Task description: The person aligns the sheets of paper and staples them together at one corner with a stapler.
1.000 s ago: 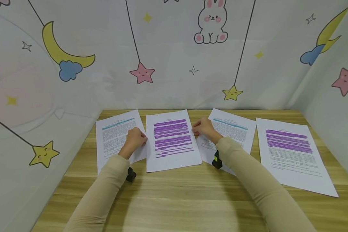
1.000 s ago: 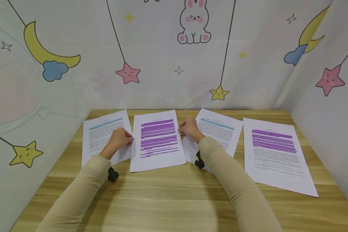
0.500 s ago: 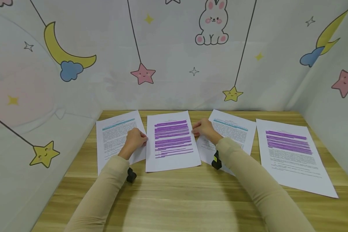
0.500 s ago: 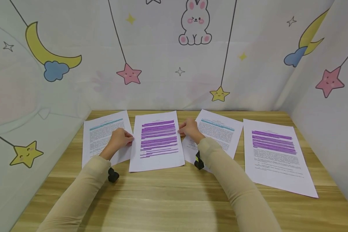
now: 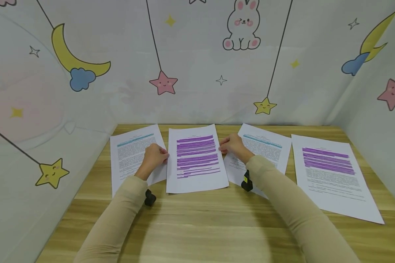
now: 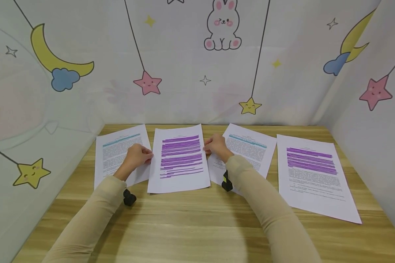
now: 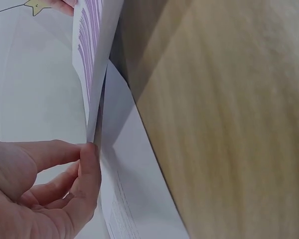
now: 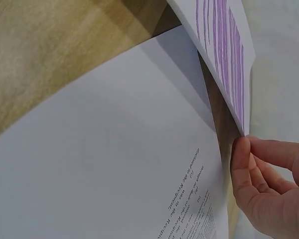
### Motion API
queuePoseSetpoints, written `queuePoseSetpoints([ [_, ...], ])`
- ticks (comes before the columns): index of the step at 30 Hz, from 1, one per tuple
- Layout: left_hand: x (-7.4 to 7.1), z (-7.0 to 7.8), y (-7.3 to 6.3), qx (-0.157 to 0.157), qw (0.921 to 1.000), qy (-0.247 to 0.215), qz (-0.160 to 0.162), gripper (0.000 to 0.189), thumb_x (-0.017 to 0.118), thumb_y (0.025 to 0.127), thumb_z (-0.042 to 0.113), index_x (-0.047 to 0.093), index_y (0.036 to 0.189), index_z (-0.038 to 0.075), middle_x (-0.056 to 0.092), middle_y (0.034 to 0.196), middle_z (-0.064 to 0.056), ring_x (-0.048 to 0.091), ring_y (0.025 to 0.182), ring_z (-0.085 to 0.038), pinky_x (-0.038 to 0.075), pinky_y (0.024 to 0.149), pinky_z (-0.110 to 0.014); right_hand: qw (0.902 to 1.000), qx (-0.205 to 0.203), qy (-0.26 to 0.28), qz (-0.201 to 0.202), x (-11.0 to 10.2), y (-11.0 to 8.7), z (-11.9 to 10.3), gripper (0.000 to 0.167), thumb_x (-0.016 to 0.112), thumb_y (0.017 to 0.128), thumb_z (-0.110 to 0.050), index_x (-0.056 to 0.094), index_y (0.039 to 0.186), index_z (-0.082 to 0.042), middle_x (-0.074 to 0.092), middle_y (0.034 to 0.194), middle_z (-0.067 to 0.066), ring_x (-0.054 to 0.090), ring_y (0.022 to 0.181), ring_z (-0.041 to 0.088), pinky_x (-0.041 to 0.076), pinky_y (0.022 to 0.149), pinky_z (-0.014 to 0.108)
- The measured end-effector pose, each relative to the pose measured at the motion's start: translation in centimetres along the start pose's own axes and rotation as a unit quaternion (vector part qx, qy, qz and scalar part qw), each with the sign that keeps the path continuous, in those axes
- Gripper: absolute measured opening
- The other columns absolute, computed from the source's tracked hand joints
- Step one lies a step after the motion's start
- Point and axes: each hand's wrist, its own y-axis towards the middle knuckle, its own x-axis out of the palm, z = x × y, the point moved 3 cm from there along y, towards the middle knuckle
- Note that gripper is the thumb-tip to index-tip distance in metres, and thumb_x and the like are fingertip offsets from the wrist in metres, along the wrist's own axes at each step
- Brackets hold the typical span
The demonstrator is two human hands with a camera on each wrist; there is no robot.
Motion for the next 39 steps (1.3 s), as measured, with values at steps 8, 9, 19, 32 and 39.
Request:
queuePoseSetpoints([
  [8, 0.0, 0.6, -0.4, 0.006, 0.9999, -0.013, 0.005, 0.015, 0.069, 0.094, 0.006, 0.071, 0.098, -0.009, 0.071, 0.086, -0.018, 0.067, 0.065, -0.016, 0.053, 0.056, -0.02, 1.0, -0.001, -0.001, 0.007, -0.4, -0.1, 0.2, 0.021, 0.076, 0.082, 0.009, 0.069, 0.102, 0.012, 0.069, 0.099, 0.024, 0.064, 0.055, 0.012, 0.058, 0.058, 0.026],
  [9, 0.0, 0.7, -0.5, 0.008, 0.9998, -0.015, 0.006, 0.015, 0.069, 0.094, 0.005, 0.071, 0.098, -0.009, 0.071, 0.086, -0.018, 0.067, 0.065, -0.016, 0.053, 0.056, -0.02, 1.0, -0.001, 0.0, 0.007, -0.4, -0.1, 0.3, 0.021, 0.076, 0.082, 0.009, 0.069, 0.102, 0.012, 0.069, 0.099, 0.024, 0.063, 0.054, 0.012, 0.058, 0.057, 0.026],
  [19, 0.1, 1.2, -0.7, 0.027, 0.9991, -0.032, 0.007, 0.014, 0.07, 0.092, 0.004, 0.071, 0.096, -0.009, 0.072, 0.086, -0.019, 0.068, 0.065, -0.016, 0.056, 0.058, -0.022, 0.9999, 0.014, 0.008, 0.001, -1.1, -0.8, 0.2, 0.022, 0.075, 0.084, 0.008, 0.068, 0.105, 0.012, 0.066, 0.097, 0.02, 0.064, 0.058, 0.012, 0.059, 0.062, 0.027],
  [32, 0.3, 1.6, -1.5, 0.048, 0.9975, -0.052, 0.0, 0.013, 0.069, 0.093, 0.003, 0.071, 0.097, -0.009, 0.072, 0.088, -0.02, 0.069, 0.066, -0.015, 0.057, 0.059, -0.022, 0.9995, 0.003, 0.031, -0.007, -2.3, -2.7, -0.1, 0.026, 0.073, 0.086, 0.008, 0.066, 0.11, 0.015, 0.067, 0.1, 0.022, 0.068, 0.064, 0.015, 0.061, 0.072, 0.033],
  [39, 0.4, 2.2, -1.9, 0.047, 0.9973, -0.057, -0.004, 0.015, 0.068, 0.094, 0.005, 0.071, 0.101, -0.009, 0.072, 0.092, -0.02, 0.071, 0.07, -0.019, 0.058, 0.061, -0.024, 0.9993, 0.01, 0.034, -0.013, -3.2, -3.3, 0.1, 0.029, 0.073, 0.086, 0.007, 0.065, 0.112, 0.016, 0.064, 0.097, 0.018, 0.066, 0.06, 0.01, 0.06, 0.075, 0.034],
])
